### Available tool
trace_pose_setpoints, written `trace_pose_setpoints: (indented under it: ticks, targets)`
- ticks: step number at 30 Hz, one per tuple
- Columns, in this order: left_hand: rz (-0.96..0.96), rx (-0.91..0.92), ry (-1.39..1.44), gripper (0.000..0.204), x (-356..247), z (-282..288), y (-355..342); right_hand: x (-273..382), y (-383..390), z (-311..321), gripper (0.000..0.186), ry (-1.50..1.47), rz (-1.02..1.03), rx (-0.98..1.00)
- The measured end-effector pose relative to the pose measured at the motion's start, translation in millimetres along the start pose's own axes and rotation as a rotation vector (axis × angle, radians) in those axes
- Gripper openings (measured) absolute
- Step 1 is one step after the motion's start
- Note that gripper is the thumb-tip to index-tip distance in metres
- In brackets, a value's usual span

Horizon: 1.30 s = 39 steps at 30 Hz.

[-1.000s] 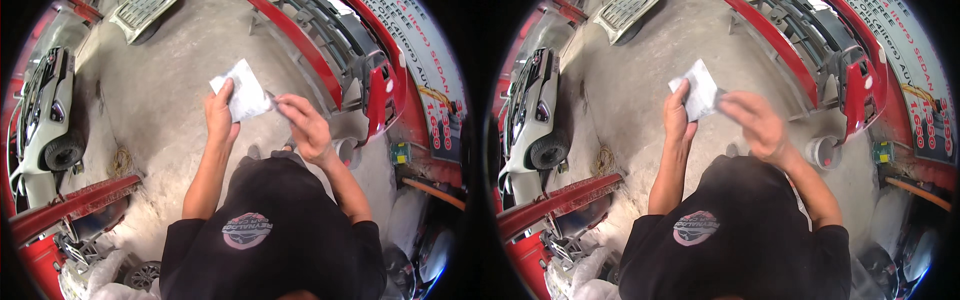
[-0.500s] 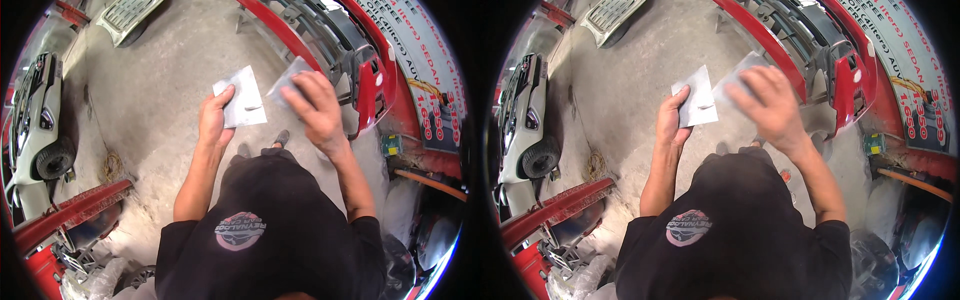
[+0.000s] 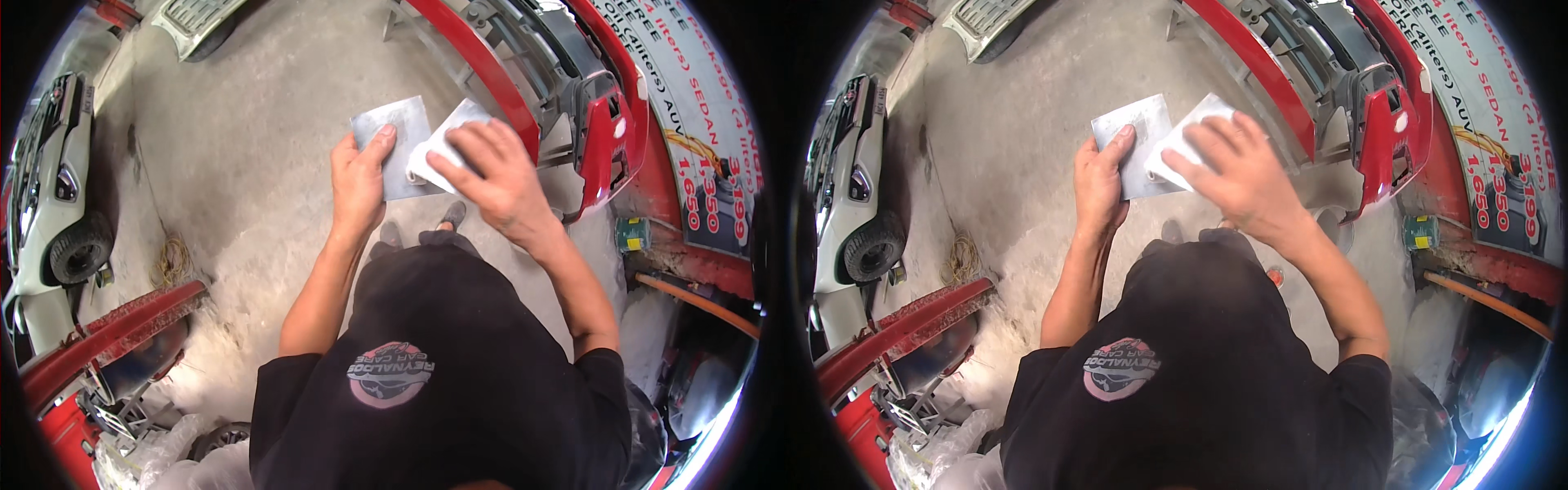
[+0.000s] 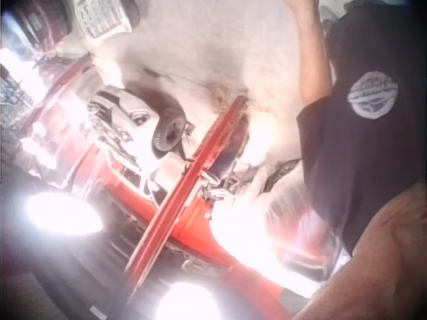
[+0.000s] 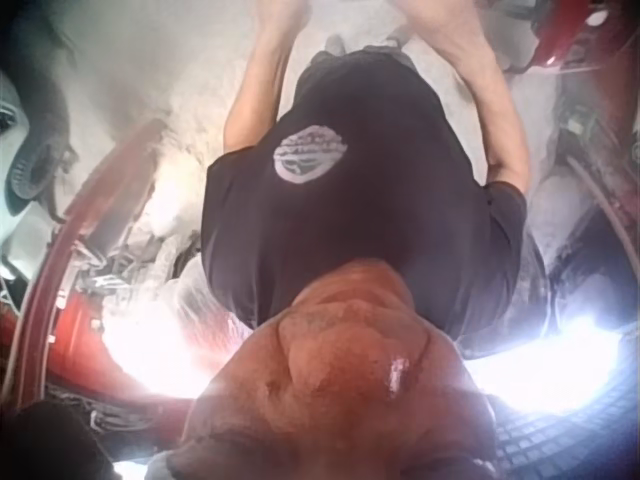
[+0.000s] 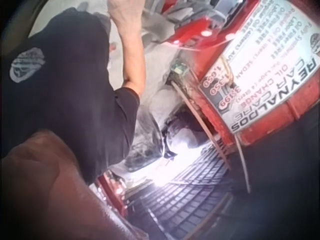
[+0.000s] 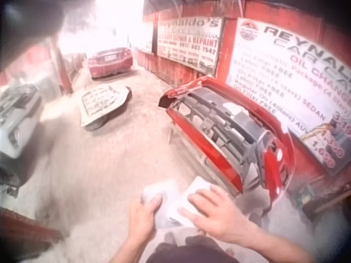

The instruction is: The person cleans a red car bumper with a cloth, then mixes a filler material in a small container and applies it to two small metal plates.

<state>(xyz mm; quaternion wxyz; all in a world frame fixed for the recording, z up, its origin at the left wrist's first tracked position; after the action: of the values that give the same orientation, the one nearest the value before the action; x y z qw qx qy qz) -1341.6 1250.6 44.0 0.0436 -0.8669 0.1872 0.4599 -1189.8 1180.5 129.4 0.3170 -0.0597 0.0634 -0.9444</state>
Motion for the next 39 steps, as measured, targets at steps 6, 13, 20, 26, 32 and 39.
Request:
trace_pose_setpoints:
  ticks: [6,13,20,26,32,39]
  targets:
    - [-0.078,-0.001,-0.179,0.019,-4,0,-2,1,-1,-11,0.046,-0.033,0.036,-0.031]
    - [-0.113,-0.055,-0.245,0.02,-1,8,-4,7,8,-40,0.051,-0.127,0.03,0.086]
    - [-0.369,-0.064,-0.272,0.021,-30,11,-12,-5,17,-18,0.045,-0.611,-0.027,-0.047]
    - [0.123,-0.077,0.45,0.03,36,5,-3,-9,13,-33,0.061,-0.437,-0.089,-0.179]
    - [0.095,-0.031,0.407,0.027,15,8,-5,-31,27,-37,0.056,-0.241,-0.197,0.061]
    - [0.12,0.029,0.165,0.023,18,8,-3,9,11,1,0.049,-0.02,0.059,0.014]
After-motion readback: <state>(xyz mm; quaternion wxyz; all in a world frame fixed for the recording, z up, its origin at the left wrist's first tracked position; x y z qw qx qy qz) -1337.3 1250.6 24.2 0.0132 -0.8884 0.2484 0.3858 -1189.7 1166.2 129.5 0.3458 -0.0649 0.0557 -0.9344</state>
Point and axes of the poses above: each hand's wrist, its own y-axis away from the middle knuckle, its own z-axis out of the back of the hand, x = y × z, the point moved 6 cm from there along -y, towards the middle knuckle, and after that the axes turned 14 degrees about x, right-handed, at the moved point
